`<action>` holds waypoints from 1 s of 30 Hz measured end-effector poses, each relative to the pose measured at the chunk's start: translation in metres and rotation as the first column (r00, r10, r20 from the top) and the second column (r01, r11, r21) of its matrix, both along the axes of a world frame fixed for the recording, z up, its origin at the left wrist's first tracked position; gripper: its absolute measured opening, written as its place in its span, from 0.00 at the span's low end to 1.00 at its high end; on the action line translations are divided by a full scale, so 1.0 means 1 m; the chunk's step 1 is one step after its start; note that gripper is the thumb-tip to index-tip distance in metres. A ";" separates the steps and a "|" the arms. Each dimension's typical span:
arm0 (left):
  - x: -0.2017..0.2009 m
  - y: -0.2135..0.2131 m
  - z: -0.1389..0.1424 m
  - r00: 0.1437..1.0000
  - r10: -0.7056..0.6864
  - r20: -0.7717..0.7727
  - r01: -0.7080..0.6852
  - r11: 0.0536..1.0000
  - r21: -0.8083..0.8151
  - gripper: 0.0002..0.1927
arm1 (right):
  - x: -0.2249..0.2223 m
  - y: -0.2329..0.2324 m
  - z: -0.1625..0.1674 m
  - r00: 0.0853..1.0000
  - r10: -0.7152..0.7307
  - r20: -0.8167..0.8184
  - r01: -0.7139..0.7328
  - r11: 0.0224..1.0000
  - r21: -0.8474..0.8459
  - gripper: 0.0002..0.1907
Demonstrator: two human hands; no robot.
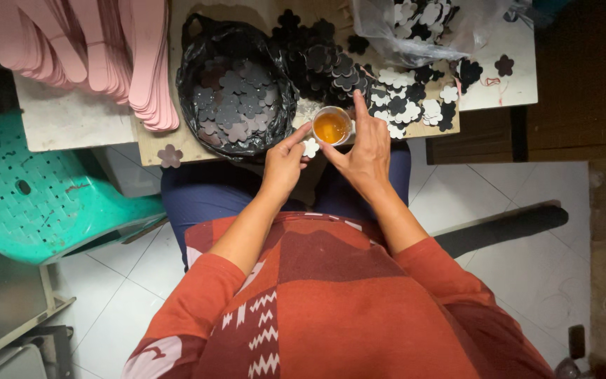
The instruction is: The person sits at a table and repeatedly picks up small black and white flower-shaped foam pieces. They press the pieces together by hand, occasionally dipping a finger into a small container of yellow liquid, and place the assembled units on the table.
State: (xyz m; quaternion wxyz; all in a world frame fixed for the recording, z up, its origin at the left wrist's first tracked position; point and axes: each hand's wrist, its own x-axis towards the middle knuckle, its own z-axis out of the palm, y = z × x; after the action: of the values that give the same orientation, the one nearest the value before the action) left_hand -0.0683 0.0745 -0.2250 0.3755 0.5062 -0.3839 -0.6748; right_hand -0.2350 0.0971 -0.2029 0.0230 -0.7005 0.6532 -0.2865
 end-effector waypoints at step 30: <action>0.008 0.007 -0.012 0.957 0.174 -0.233 -0.165 0.985 0.057 0.29 | -0.016 0.017 -0.025 0.646 -0.101 0.757 -0.099 0.972 0.215 0.41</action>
State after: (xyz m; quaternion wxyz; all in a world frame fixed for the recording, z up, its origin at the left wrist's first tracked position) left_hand -0.0604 0.0813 -0.2373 0.4659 0.4599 -0.2791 -0.7025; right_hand -0.2507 0.1140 -0.2280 0.3788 -0.5063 0.6123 -0.4747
